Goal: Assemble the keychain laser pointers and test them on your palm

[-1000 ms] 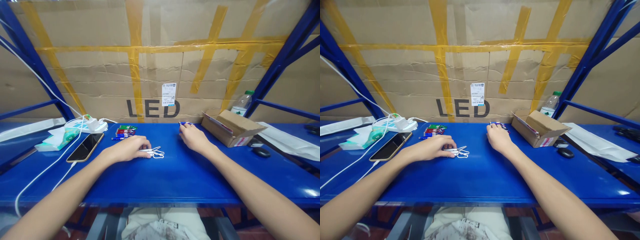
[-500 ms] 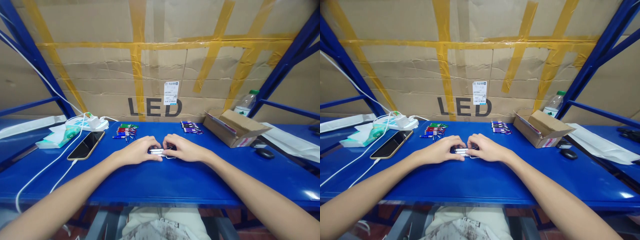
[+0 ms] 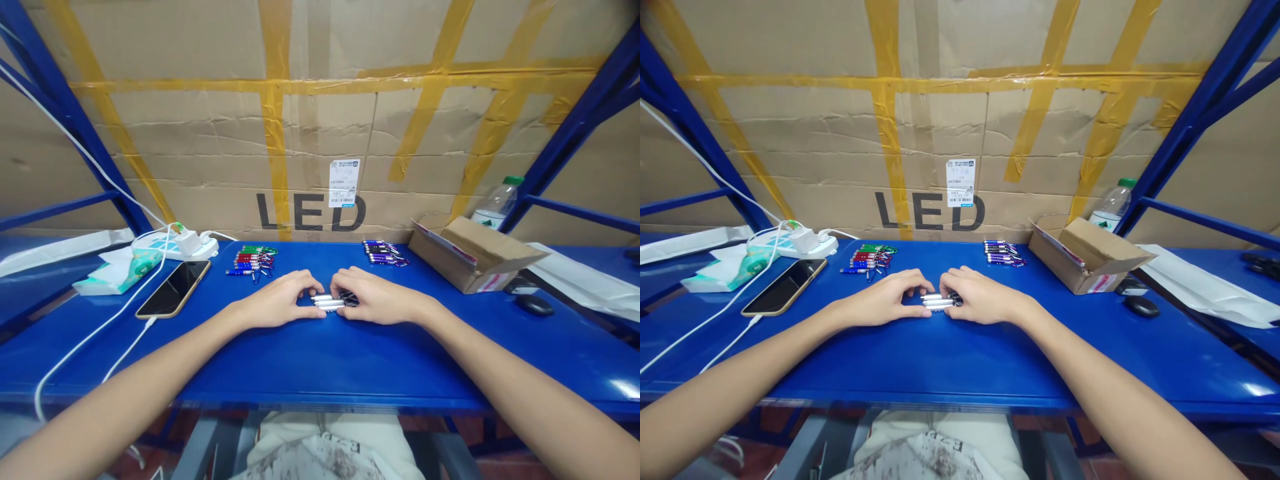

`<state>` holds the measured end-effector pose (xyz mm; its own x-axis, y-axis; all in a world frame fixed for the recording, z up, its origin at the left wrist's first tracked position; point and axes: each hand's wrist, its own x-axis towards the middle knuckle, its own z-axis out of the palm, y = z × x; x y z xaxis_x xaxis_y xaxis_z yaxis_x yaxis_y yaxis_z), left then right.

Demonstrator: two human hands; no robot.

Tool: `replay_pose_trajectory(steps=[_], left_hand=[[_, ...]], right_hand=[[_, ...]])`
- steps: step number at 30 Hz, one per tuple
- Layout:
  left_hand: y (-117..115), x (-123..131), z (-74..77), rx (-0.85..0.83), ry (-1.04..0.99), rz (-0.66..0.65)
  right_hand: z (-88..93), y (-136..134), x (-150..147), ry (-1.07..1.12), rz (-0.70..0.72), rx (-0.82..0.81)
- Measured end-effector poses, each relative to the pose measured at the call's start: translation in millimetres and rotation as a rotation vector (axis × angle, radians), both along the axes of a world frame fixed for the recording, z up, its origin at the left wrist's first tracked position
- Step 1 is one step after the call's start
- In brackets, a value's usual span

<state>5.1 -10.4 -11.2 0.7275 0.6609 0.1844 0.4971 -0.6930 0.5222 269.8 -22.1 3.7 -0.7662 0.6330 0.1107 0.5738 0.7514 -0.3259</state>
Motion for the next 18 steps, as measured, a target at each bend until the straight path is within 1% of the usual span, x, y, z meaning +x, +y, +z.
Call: replay_pose_trajectory(steps=[2, 5, 10, 14, 18], left_hand=[[3, 2, -3.5, -0.047, -0.109, 0.025], [12, 2, -5.9, -0.155, -0.328, 0.154], [21, 2, -2.2, -0.419, -0.633, 0.287], [21, 2, 1.3, -0.59, -0.822, 0.32], [22, -1, 1.4, -0.683, -0.918, 0.312]], right_hand=[[-0.1, -1, -2, 0.012, 0.012, 0.008], [-1.8, -5, -6, 0.038, 0.054, 0.006], [-2.7, -8, -9, 0.054, 0.089, 0.007], [-1.6, -8, -9, 0.074, 0.073, 0.036], [0.0, -10, -9, 0.144, 0.053, 0.0]])
